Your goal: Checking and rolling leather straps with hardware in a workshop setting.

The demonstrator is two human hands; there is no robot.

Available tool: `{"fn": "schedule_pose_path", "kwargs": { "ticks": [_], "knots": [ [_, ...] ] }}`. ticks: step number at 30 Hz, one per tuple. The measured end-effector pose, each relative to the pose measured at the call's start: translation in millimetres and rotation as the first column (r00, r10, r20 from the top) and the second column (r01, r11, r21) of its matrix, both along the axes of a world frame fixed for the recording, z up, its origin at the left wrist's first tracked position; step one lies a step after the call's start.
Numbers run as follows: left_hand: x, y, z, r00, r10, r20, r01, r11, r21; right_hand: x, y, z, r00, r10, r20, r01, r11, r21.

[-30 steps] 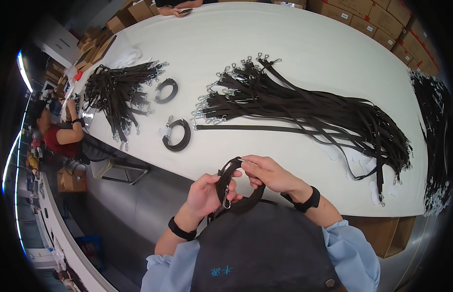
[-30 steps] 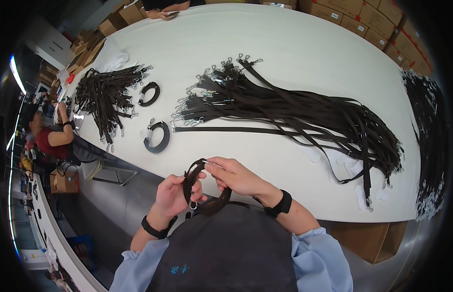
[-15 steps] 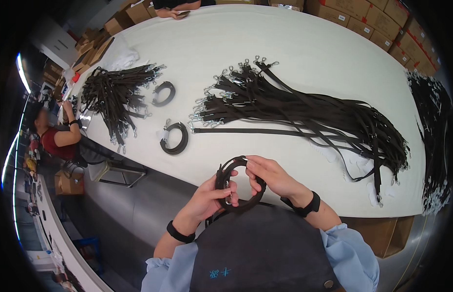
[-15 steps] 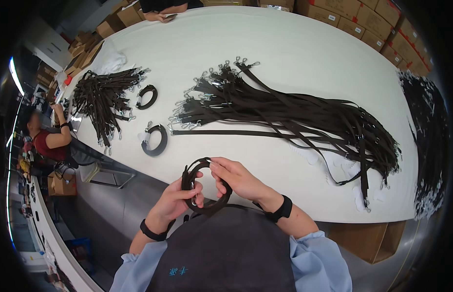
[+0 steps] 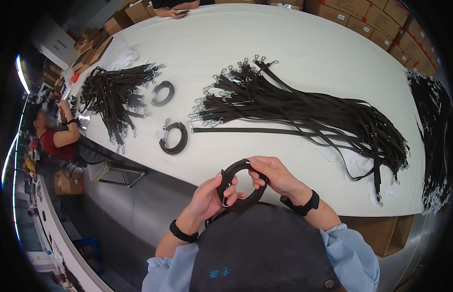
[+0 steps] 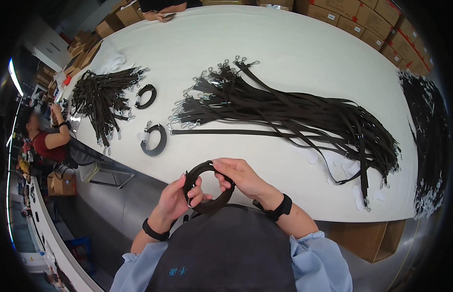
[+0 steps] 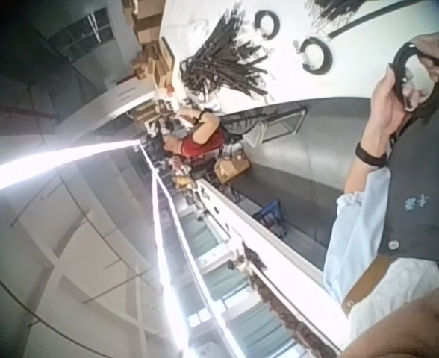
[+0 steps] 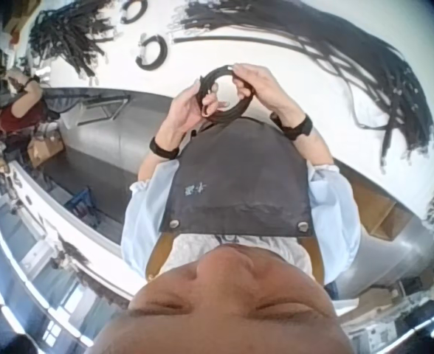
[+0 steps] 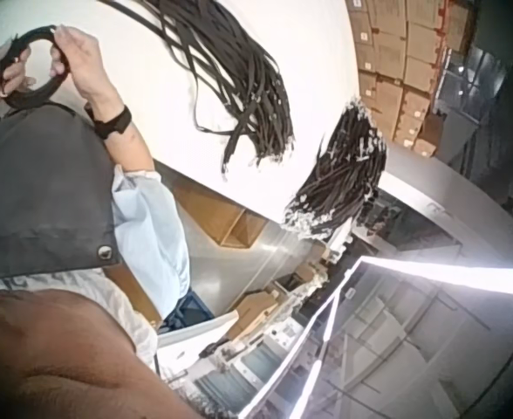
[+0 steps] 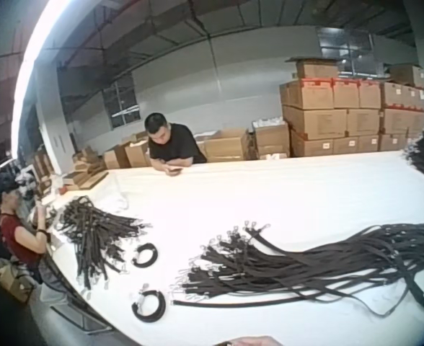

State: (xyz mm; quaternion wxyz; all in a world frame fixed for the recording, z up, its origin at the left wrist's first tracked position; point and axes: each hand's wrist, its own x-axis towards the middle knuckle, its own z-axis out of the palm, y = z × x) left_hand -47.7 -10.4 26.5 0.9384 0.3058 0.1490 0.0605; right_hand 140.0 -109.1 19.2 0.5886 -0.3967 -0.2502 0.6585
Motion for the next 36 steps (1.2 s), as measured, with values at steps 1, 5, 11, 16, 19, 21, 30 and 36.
{"fn": "schedule_pose_path", "kwargs": {
  "ticks": [1,5,11,16,19,21,30,36],
  "knots": [
    [2,-2,0,0.999,0.041,0.022,-0.041,0.999,0.035,0,0,0,1.000,-0.007,-0.011,0.007,1.000,-0.001],
    [5,-1,5,0.999,-0.001,0.048,0.004,0.999,-0.053,3,2,-2,0.995,-0.003,-0.097,0.005,1.000,0.020],
    [7,-1,-9,0.987,-0.033,0.156,0.062,0.981,-0.183,4,2,-5,0.983,0.000,-0.181,-0.002,1.000,-0.008],
    [6,-5,-5,0.999,-0.036,0.036,0.034,0.998,0.043,4,-3,-7,0.989,0.005,-0.150,-0.005,1.000,-0.001],
    [5,-5,-2,0.999,-0.050,0.022,0.048,0.997,0.066,3,-4,-6,0.991,-0.002,-0.136,0.002,1.000,-0.001],
    [4,-4,6,0.997,-0.077,-0.009,0.077,0.993,0.095,4,-6,-6,0.992,-0.006,-0.126,0.007,1.000,0.003],
    [6,-9,16,0.998,0.055,-0.032,-0.061,0.967,-0.246,-4,-3,-2,0.999,-0.035,-0.034,0.034,0.999,-0.016],
    [12,-8,16,0.979,0.169,-0.113,-0.192,0.953,-0.234,-2,-3,4,0.990,-0.073,0.118,0.075,0.997,-0.016]
  ]
}}
